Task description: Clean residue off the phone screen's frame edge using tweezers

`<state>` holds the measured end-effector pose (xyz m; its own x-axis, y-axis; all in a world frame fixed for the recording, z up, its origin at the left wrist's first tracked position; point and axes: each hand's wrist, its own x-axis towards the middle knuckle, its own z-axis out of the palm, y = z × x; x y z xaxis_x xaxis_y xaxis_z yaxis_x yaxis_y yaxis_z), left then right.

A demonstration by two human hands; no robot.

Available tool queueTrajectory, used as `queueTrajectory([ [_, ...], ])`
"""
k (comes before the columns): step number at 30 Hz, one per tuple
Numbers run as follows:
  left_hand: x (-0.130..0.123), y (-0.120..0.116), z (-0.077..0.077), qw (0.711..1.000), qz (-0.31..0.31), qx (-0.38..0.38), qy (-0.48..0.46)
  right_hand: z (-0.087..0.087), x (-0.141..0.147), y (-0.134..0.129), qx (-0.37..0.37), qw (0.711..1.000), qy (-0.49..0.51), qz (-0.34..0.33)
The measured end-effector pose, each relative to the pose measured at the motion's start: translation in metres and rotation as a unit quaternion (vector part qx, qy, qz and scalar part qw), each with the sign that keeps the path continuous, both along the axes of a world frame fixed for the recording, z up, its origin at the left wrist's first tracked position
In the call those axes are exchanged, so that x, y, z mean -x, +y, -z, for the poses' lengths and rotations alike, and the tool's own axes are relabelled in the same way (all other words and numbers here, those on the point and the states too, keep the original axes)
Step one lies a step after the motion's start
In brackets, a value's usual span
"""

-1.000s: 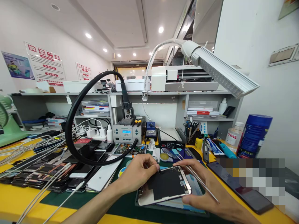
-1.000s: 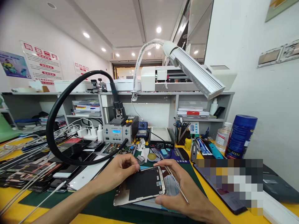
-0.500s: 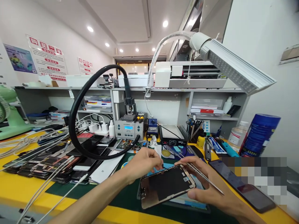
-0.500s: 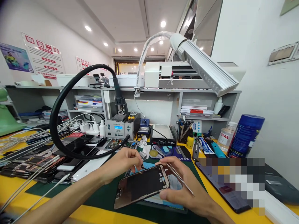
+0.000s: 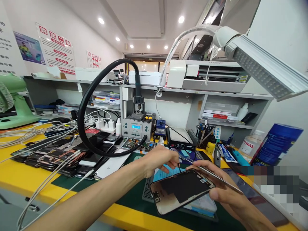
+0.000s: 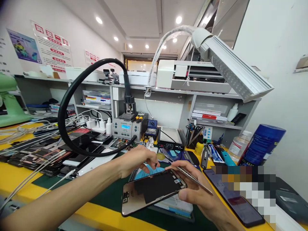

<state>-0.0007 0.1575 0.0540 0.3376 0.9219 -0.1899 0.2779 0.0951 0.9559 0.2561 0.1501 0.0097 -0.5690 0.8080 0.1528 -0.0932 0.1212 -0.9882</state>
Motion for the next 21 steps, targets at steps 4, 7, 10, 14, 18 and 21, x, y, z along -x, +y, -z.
queueTrajectory([
  [4, -0.005, 0.000, -0.004, 1.000, -0.003, 0.023, -0.019, -0.003, -0.002, 0.000, 0.012, 1.000, -0.010, 0.008],
  [7, -0.006, -0.002, -0.009, 0.999, -0.009, 0.029, -0.024, -0.003, -0.002, 0.000, 0.016, 1.000, -0.011, 0.012],
  [10, -0.004, -0.003, -0.011, 0.999, -0.006, 0.025, -0.026, -0.003, -0.001, 0.001, 0.021, 1.000, -0.008, 0.016],
  [14, -0.001, -0.004, -0.010, 1.000, 0.004, 0.016, -0.024, -0.004, 0.001, 0.000, 0.024, 0.999, -0.006, 0.024],
  [18, 0.000, -0.005, -0.010, 1.000, 0.008, 0.003, -0.010, -0.008, 0.003, -0.001, 0.023, 0.999, -0.008, 0.027],
  [21, 0.007, -0.009, -0.012, 1.000, 0.016, -0.017, 0.006, -0.010, 0.004, -0.001, 0.014, 0.999, -0.016, 0.028],
])
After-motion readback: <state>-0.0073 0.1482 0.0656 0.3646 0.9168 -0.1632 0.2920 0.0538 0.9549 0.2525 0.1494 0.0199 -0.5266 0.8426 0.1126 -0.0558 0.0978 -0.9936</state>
